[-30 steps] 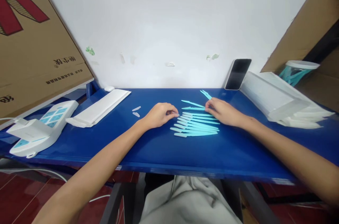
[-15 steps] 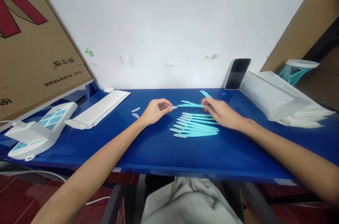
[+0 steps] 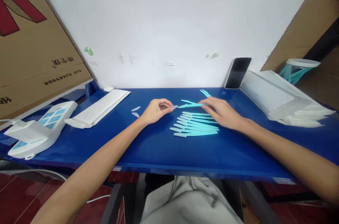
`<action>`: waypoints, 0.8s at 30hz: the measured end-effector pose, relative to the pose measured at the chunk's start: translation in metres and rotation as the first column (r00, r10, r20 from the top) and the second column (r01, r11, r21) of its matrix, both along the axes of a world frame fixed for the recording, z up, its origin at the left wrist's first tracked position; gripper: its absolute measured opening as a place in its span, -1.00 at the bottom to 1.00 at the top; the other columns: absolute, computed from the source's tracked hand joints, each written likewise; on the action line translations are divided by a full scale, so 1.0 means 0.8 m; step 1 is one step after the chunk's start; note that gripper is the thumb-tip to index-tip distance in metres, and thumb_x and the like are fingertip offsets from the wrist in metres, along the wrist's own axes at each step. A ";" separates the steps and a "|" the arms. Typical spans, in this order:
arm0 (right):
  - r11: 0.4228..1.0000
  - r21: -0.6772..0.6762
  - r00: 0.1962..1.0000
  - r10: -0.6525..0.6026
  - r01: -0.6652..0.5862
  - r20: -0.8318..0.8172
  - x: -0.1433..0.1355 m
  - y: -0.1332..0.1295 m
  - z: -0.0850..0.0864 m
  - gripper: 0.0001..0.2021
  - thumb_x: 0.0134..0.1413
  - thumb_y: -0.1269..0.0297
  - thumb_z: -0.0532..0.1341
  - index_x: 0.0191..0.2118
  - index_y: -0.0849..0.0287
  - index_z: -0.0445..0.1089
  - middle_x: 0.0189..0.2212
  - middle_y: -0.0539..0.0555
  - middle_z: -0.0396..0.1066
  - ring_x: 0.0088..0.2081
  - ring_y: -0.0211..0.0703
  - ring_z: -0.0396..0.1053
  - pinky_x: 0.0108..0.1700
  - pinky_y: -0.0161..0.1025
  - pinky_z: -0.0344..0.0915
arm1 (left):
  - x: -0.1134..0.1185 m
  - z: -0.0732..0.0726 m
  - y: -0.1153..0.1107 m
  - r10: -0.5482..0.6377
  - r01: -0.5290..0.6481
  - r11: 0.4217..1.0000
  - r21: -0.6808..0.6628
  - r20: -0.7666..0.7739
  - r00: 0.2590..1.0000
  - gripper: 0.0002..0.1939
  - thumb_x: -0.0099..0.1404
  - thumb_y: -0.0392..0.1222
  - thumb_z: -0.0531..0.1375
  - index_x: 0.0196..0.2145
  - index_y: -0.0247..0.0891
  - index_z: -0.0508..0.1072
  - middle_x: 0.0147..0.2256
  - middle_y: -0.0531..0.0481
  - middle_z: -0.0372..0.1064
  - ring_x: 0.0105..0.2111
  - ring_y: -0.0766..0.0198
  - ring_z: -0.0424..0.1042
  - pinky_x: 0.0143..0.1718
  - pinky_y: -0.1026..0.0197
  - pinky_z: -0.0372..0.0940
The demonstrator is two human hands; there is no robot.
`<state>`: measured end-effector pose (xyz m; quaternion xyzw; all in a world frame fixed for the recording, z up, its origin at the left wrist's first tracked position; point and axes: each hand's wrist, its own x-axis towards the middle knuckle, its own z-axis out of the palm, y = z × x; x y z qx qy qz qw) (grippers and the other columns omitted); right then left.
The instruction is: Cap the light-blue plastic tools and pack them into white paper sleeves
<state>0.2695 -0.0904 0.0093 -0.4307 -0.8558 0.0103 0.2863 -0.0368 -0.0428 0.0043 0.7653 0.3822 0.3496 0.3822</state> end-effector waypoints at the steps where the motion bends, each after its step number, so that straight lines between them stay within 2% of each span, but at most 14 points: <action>1: 1.000 0.007 1.000 0.006 -0.006 -0.004 0.000 0.000 0.000 -0.63 0.44 0.14 0.00 0.00 0.23 0.48 -0.18 0.22 0.54 -0.16 0.03 0.50 -0.06 -0.03 0.40 | 0.000 0.000 -0.001 -0.008 0.008 1.000 -0.002 -0.003 1.000 -0.68 0.21 0.03 0.39 -0.26 -0.30 0.57 -0.32 -0.10 0.59 -0.31 0.21 0.55 -0.17 0.18 0.43; 17: 0.998 0.018 0.999 0.053 -0.053 -0.013 -0.001 -0.005 0.001 -0.67 0.43 0.15 0.04 -0.04 0.19 0.50 -0.20 0.15 0.56 -0.26 -0.07 0.50 -0.18 -0.14 0.38 | 0.001 -0.002 -0.003 -0.104 0.105 0.994 0.020 -0.046 0.994 -0.72 0.27 -0.01 0.35 -0.24 -0.31 0.58 -0.32 -0.10 0.60 -0.30 0.21 0.57 -0.20 0.21 0.42; 24: 0.997 0.019 0.998 0.070 -0.070 0.002 -0.002 -0.008 0.002 -0.68 0.43 0.16 0.05 -0.03 0.15 0.52 -0.14 0.13 0.60 -0.18 -0.05 0.53 -0.08 -0.12 0.38 | 0.005 0.003 -0.014 -0.087 0.097 0.990 0.101 -0.098 0.991 -0.72 0.29 -0.01 0.33 -0.19 -0.26 0.67 -0.26 -0.08 0.64 -0.29 0.17 0.56 -0.23 0.21 0.39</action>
